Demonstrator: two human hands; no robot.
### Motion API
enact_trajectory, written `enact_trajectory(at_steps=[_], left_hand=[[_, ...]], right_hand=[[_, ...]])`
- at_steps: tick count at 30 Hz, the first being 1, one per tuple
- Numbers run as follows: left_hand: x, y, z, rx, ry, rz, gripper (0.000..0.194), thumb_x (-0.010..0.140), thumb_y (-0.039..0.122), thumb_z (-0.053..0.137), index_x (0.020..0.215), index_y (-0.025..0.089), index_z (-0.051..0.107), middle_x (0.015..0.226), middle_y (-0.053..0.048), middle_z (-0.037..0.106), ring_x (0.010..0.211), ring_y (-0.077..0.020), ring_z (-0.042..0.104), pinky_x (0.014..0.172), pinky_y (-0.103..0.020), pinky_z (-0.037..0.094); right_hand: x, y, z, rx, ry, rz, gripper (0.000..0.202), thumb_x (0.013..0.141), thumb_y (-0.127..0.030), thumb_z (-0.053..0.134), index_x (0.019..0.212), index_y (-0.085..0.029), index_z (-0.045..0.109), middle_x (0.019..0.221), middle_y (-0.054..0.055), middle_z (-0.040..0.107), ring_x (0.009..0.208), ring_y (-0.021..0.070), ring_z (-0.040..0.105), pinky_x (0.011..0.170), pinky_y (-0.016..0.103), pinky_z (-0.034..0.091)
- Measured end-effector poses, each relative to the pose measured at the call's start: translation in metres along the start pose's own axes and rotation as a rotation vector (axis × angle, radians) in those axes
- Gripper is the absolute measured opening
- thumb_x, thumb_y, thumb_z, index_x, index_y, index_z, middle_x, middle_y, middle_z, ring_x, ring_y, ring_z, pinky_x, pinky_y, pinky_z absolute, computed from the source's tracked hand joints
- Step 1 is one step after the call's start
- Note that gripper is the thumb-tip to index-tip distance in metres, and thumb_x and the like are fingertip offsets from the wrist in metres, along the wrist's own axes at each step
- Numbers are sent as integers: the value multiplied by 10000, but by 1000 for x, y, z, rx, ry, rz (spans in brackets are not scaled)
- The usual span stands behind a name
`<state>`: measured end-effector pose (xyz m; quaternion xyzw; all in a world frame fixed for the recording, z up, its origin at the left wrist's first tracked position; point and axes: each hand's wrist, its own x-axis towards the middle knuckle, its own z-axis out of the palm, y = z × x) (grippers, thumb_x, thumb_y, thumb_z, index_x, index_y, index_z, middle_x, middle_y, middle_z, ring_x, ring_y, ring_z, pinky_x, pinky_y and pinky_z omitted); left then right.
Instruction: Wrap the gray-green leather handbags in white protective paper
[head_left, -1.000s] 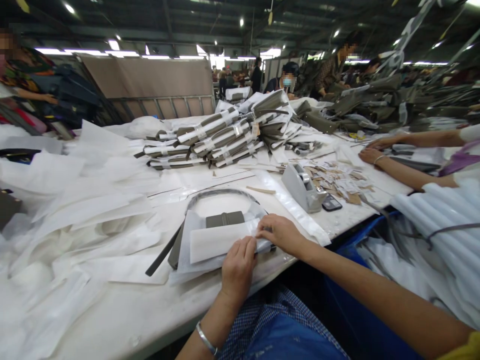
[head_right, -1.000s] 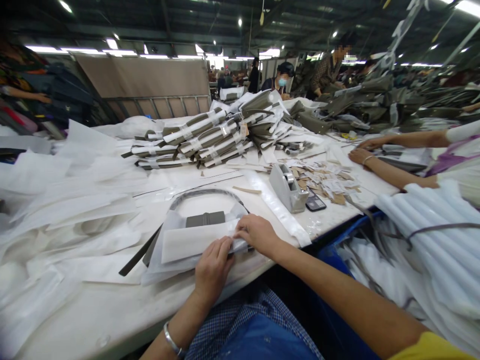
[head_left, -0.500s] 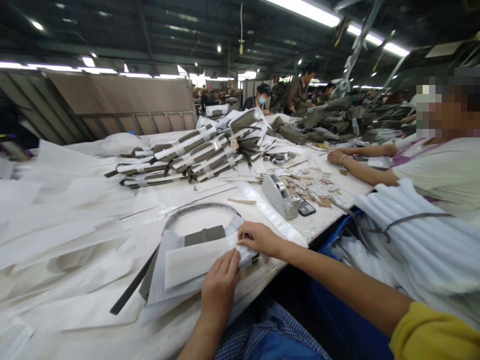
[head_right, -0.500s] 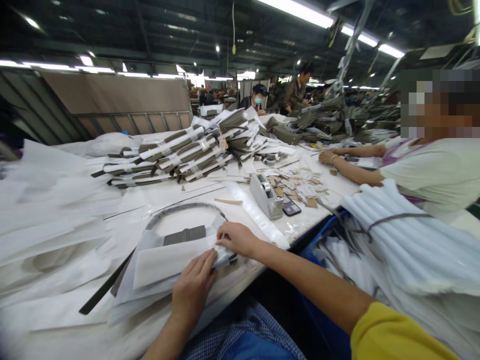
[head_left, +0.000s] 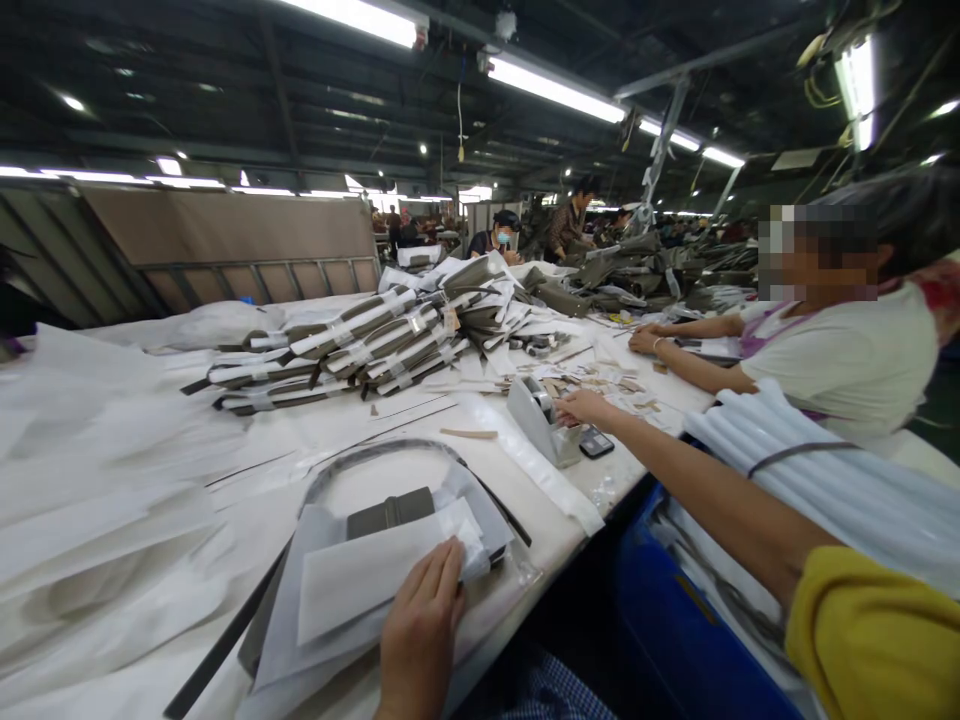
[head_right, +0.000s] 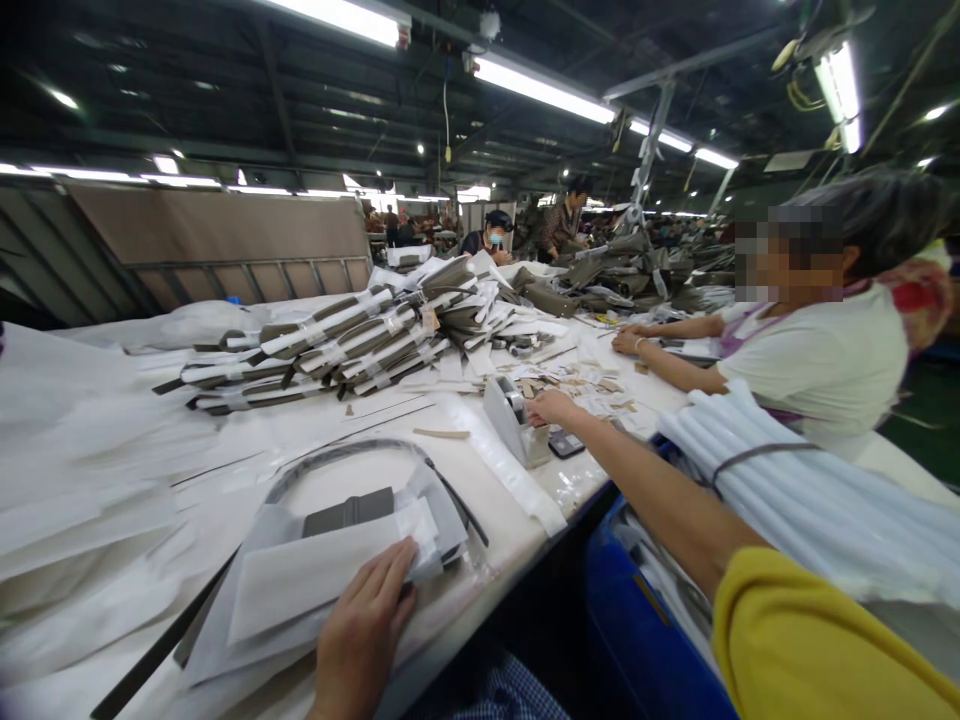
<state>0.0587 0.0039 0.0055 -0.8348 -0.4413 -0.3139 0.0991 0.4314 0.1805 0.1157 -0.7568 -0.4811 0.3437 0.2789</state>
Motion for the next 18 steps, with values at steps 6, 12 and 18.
enact_trajectory(at_steps=[6,12,18], left_hand=[[0,-1,3,-7,-9,-6,500,873,45,511,1348,199,539,1307,-34,644,1160,-218,619,1000,-340,533],[2,1,-1,7,29,1,456,885,65,498,1321,184,559,1277,-46,662,1130,-224,632,960,-340,541],[6,2,-6,36,29,43,410,898,60,469,1284,146,578,1252,-53,674,1100,-227,641,936,-348,539]], right_hand=[[5,-12,-3,205,-148,173,259,965,-328,606,1134,-132,609,1056,65,643,857,165,647,730,328,582],[-3,-18,-13,382,-126,189,224,971,-312,602,1094,-125,618,1000,51,652,797,142,647,677,289,581],[-44,-15,-25,496,-42,67,192,947,-292,640,919,-103,653,880,68,701,702,115,664,641,219,582]])
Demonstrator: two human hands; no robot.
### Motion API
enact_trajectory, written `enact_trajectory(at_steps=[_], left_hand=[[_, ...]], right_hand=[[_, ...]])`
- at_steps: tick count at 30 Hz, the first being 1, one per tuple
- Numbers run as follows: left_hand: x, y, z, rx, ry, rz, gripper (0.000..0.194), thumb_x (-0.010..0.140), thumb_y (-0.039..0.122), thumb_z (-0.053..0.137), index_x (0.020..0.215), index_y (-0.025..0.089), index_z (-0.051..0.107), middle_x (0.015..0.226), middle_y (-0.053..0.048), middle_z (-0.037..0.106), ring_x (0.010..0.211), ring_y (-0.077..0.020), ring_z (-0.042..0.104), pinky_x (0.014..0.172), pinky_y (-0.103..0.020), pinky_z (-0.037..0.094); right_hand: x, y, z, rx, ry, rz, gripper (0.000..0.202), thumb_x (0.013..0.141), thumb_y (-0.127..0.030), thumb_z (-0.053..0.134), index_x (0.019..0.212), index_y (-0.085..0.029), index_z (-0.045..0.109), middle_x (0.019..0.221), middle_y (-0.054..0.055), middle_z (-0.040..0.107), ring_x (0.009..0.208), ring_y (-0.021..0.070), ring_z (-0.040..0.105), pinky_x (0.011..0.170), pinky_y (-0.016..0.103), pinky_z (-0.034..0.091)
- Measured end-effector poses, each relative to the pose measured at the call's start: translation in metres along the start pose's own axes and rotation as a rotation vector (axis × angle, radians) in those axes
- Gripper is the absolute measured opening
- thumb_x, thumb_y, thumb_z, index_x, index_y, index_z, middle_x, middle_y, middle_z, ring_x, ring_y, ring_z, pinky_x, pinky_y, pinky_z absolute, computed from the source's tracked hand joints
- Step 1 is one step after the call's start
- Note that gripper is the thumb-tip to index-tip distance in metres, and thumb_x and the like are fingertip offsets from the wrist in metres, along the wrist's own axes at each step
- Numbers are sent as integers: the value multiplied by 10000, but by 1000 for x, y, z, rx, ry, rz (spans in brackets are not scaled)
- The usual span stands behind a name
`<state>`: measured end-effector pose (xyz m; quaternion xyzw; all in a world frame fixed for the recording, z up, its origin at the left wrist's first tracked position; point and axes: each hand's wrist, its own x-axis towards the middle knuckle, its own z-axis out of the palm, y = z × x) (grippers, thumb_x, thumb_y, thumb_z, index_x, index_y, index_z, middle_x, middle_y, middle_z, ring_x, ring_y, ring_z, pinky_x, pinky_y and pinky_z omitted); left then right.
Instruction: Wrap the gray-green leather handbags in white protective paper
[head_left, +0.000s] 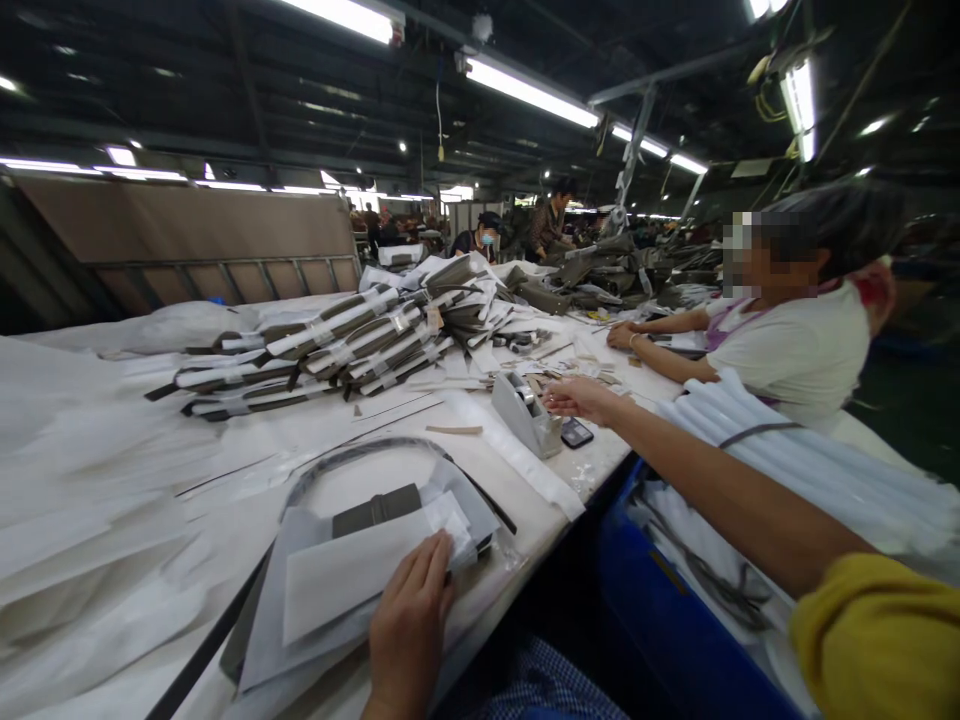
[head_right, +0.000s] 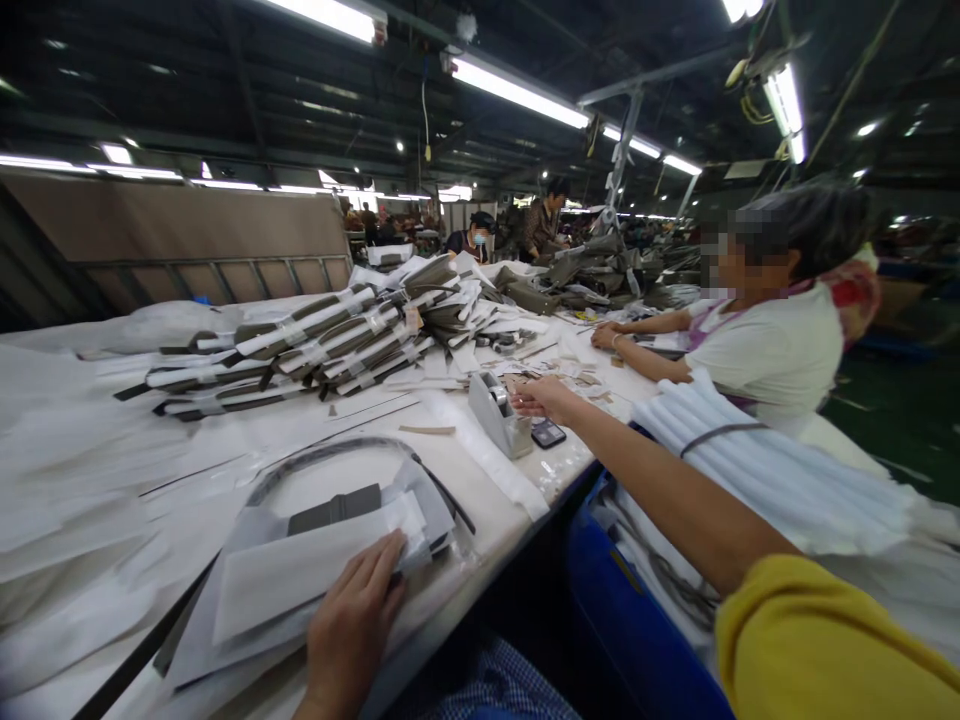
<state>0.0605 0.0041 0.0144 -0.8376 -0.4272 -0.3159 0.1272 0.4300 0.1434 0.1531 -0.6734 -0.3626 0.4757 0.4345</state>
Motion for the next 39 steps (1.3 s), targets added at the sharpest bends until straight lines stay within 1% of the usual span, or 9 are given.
enact_trajectory(at_steps=[5,8,16,20,23,27,30,34,39], left_hand=[[2,1,-3,-8,6,-9,405,907,62,470,1290,150,573,1240,-52,679,1092,-222,642,933,-341,530],[-1,1,-1,-29,-5,-23,429,898,60,483,1308,158,562,1261,-58,667,1115,-228,632,960,-350,516],[-6,1,5,-36,-34,-72,492,877,42,485,1345,187,534,1304,-48,644,1155,-229,614,989,-365,506],[-4,1,2,-12,-46,-38,489,877,31,467,1341,169,533,1294,-56,650,1142,-232,623,969,-363,520],[-3,0,0,-11,-43,-14,471,881,35,472,1333,152,538,1286,-64,655,1127,-237,631,960,-364,527],[-3,1,0,-33,-49,-42,474,879,34,510,1334,162,539,1295,-58,650,1132,-243,627,970,-370,523],[0,3,-2,-63,-51,-48,477,866,30,554,1326,153,544,1283,-66,656,1129,-246,627,979,-365,520],[3,5,-6,-109,-54,-71,474,839,15,598,1293,147,565,1263,-74,667,1130,-247,627,996,-367,519],[4,5,-7,-146,-78,-105,480,838,11,614,1289,168,566,1268,-68,665,1144,-237,620,1010,-361,515]], right_hand=[[-50,24,-16,35,63,-76,196,867,-299,735,838,-109,696,883,117,738,725,135,691,633,188,584],[-63,50,-18,26,121,-90,235,796,-326,796,805,-110,703,877,122,741,710,142,687,616,201,582],[-37,117,-5,-57,259,-213,403,705,-527,779,789,-143,689,792,90,722,646,139,657,568,220,540],[-28,131,-10,-194,279,-320,429,721,-574,711,776,-150,687,729,90,712,594,170,646,542,270,526],[-39,128,-21,-352,240,-453,360,751,-532,690,805,-178,715,743,67,719,655,206,662,651,329,542],[-68,107,-29,-553,112,-631,215,795,-439,700,866,-245,755,943,41,743,921,242,665,910,362,482],[-91,82,-20,-789,-104,-844,177,889,-395,645,918,-262,757,952,34,738,901,207,666,865,310,475],[-120,48,17,-984,-488,-1143,202,988,-314,541,1022,-228,721,940,51,727,844,151,667,770,236,470],[-134,16,82,-987,-856,-1143,187,958,-349,592,925,-202,702,840,34,709,762,128,655,700,217,438]])
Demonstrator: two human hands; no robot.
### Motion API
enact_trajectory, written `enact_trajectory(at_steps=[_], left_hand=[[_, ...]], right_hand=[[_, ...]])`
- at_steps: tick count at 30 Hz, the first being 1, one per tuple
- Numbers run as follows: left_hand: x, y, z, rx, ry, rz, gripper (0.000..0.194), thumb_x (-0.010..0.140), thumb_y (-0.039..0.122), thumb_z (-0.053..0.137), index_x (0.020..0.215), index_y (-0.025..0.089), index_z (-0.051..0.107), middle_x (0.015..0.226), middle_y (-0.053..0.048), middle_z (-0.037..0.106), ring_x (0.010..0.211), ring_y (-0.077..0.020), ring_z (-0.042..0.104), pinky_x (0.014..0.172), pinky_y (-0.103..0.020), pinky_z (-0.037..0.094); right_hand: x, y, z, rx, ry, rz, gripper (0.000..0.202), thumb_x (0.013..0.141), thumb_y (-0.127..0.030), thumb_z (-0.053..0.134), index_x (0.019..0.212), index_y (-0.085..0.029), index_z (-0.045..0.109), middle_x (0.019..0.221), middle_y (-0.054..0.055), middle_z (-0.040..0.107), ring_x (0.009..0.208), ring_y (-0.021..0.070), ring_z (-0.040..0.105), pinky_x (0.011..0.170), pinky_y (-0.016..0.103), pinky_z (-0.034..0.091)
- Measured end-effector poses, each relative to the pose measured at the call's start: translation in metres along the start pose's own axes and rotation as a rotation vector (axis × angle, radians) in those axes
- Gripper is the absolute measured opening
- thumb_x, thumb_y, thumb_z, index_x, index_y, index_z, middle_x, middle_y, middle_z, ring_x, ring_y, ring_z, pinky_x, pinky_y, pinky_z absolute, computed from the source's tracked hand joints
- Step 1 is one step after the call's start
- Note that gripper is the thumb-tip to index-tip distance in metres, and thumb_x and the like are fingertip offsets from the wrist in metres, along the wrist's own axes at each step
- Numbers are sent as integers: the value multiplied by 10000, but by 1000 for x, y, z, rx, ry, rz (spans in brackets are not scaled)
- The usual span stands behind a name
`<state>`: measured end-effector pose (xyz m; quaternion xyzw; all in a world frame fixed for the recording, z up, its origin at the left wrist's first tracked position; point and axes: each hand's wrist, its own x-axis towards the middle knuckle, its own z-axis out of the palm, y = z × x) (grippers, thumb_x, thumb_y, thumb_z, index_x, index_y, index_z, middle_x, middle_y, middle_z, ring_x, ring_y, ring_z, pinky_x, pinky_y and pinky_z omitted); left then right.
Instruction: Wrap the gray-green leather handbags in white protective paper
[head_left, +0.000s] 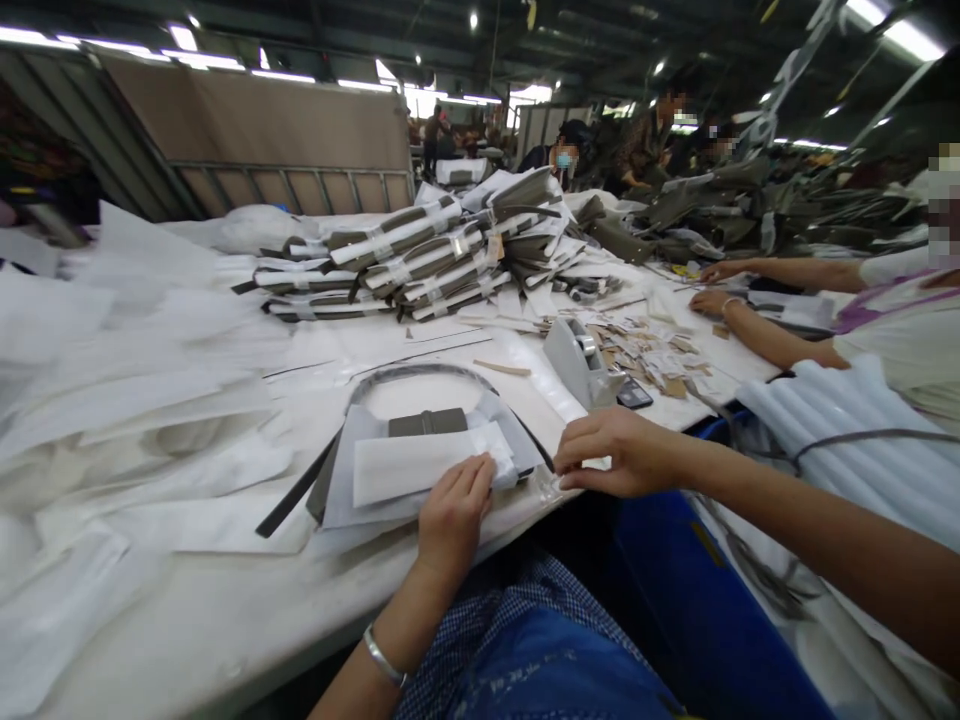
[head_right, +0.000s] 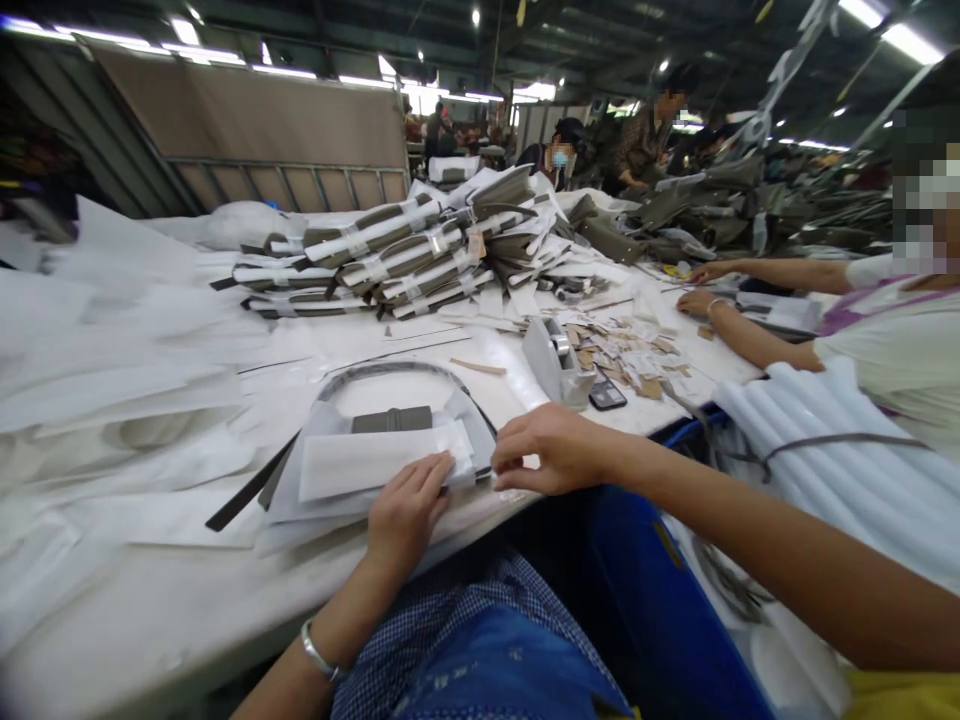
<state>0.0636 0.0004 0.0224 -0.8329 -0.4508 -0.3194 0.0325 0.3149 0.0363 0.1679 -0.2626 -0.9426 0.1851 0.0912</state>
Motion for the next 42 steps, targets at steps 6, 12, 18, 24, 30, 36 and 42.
enact_trajectory(at_steps=[6,12,18,24,30,36,42], left_hand=[[-1,1,0,7,26,-19,392,876,74,626,1256,158,574,1211,-76,685,1108,-227,628,982,-349,529],[2,3,-2,-50,1,-80,385,880,94,631,1250,154,543,1144,-79,693,1058,-215,638,946,-349,542],[3,5,-3,-55,32,-78,291,887,132,650,1161,140,555,1050,-68,701,1002,-213,647,923,-340,544],[1,3,-1,-32,85,-42,293,917,112,586,1205,144,546,1097,-77,703,1029,-213,650,940,-351,555],[0,1,3,-43,89,-50,358,907,81,576,1256,147,538,1167,-88,695,1074,-223,647,962,-368,560],[-1,0,7,-9,103,-37,275,927,87,538,1193,146,567,1120,-90,708,1043,-227,658,940,-378,578],[-1,0,7,-19,77,-34,259,918,79,543,1163,152,580,1115,-90,705,1039,-228,657,949,-383,579]], right_hand=[[69,17,12,-186,-230,-159,182,882,-365,655,784,-212,666,747,-1,668,689,138,604,576,257,327],[108,29,24,-309,-426,-188,175,833,-349,713,757,-200,662,751,-1,682,659,137,574,545,269,257],[130,22,25,-489,-595,-159,123,856,-333,711,811,-218,716,775,17,705,664,147,591,537,284,218],[148,18,24,-495,-683,-78,16,800,-261,769,810,-272,761,706,-8,697,617,132,572,528,271,223],[166,19,28,-536,-698,-108,179,693,-298,851,600,-235,712,507,-19,592,523,129,510,533,272,230],[179,32,32,-508,-735,-203,154,709,-313,840,633,-242,725,528,-25,617,517,132,502,530,280,221],[186,46,31,-491,-724,-243,254,690,-411,840,591,-234,688,537,-36,620,510,127,477,511,277,194]])
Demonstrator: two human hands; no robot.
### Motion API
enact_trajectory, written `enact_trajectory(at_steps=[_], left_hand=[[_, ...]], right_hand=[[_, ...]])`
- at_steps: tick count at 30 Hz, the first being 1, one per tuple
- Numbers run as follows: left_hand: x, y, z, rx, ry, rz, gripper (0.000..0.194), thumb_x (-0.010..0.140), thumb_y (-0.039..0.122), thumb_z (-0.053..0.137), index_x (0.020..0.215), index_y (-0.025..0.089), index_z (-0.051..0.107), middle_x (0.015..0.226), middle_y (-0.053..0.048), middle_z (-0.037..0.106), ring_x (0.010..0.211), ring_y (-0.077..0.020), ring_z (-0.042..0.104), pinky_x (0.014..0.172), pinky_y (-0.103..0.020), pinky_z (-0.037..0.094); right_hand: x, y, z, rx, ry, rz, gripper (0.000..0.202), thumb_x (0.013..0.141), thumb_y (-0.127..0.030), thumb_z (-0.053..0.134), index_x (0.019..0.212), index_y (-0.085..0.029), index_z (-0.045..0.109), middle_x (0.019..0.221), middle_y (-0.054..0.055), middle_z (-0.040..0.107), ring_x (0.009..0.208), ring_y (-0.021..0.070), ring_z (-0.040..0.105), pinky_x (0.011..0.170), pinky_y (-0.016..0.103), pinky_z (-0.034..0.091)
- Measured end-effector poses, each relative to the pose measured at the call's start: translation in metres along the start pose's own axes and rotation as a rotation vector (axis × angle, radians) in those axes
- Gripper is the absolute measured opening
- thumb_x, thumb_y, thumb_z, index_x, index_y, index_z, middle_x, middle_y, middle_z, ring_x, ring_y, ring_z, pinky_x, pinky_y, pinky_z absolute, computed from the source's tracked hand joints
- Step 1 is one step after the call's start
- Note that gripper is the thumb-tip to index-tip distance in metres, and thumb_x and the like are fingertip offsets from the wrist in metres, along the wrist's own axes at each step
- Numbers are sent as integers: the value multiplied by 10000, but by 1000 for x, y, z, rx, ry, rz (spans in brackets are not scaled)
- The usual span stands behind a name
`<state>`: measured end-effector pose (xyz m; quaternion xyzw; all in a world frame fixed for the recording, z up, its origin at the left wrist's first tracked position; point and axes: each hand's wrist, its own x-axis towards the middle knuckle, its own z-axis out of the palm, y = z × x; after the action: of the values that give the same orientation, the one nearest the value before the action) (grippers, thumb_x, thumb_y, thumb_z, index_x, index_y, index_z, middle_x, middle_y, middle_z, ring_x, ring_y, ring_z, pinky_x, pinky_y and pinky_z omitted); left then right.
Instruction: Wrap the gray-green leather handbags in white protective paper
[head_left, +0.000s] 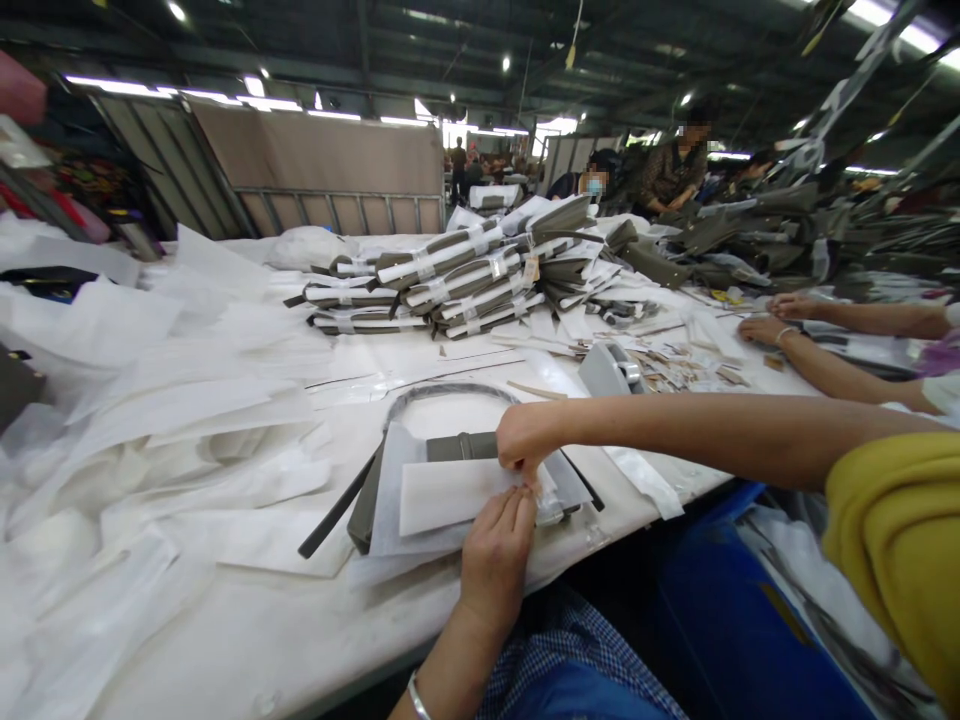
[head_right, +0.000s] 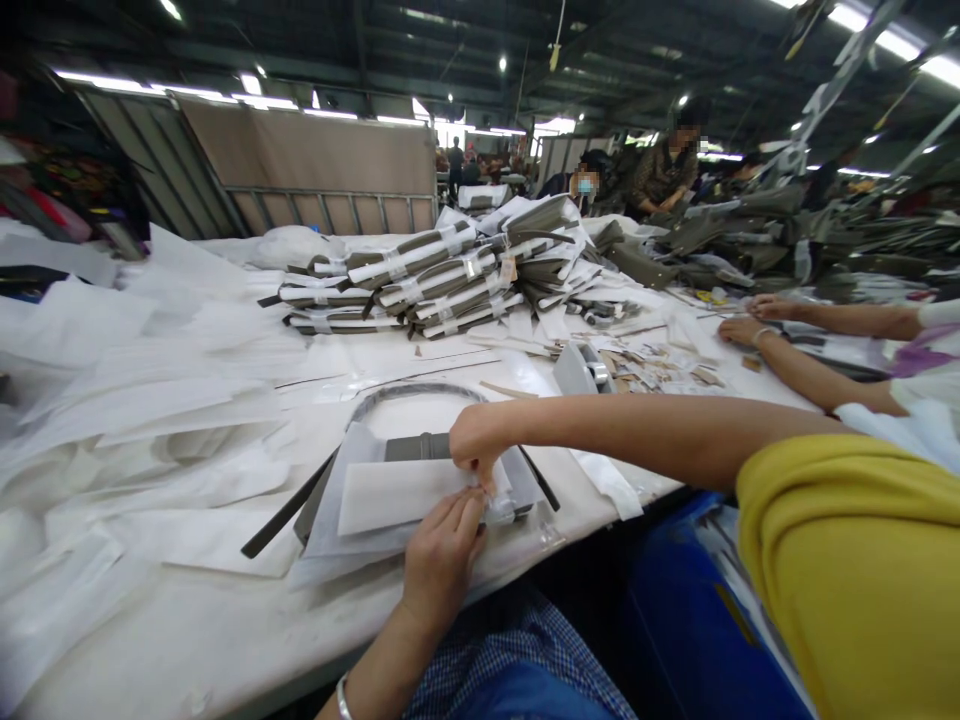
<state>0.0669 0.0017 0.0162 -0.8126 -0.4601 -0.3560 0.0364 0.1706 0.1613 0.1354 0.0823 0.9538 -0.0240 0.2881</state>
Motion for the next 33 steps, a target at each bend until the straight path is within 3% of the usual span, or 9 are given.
enact_trajectory(at_steps=[12,16,20,24,28,30,33], left_hand=[[-3,3,1,53,1,4,266,905,85,559,1148,187,597,1141,-96,665,1007,-230,653,911,-372,579],[-3,4,1,78,25,45,347,890,61,554,1217,175,571,1201,-97,661,1098,-235,635,971,-384,563],[-2,6,-1,89,21,25,372,865,43,575,1214,173,566,1151,-83,679,1068,-228,648,948,-372,571],[-2,8,-2,114,13,-4,427,795,-2,624,1184,168,574,1121,-72,686,1036,-231,653,915,-361,581],[-3,8,-2,124,31,19,489,806,7,629,1252,198,565,1133,-61,682,1043,-227,650,925,-354,573],[-3,8,-2,123,41,36,466,834,26,619,1260,212,572,1135,-61,680,1043,-220,649,928,-350,569],[-4,8,-1,122,52,45,459,837,29,627,1259,203,578,1134,-63,679,1036,-210,649,921,-345,572]], right_hand=[[-8,18,25,235,125,62,275,688,-463,842,704,-232,695,671,-54,678,593,116,528,557,263,246],[-11,26,36,316,232,106,293,684,-459,846,747,-217,693,697,-52,678,599,109,528,571,243,274],[-12,36,53,420,351,175,276,697,-406,843,801,-197,694,715,-54,677,625,103,567,595,205,343],[-17,37,66,487,553,346,238,806,-316,748,964,-142,707,895,50,725,806,175,645,716,240,435],[-25,20,77,543,710,456,436,878,-340,650,1259,-131,628,1251,143,654,1143,263,600,948,329,438],[-28,11,82,577,700,432,628,827,-424,703,1376,-158,553,1370,138,584,1245,286,542,1023,346,410],[-28,7,87,622,624,399,821,743,-489,765,1442,-157,492,1322,141,621,1210,320,565,1023,371,422]])
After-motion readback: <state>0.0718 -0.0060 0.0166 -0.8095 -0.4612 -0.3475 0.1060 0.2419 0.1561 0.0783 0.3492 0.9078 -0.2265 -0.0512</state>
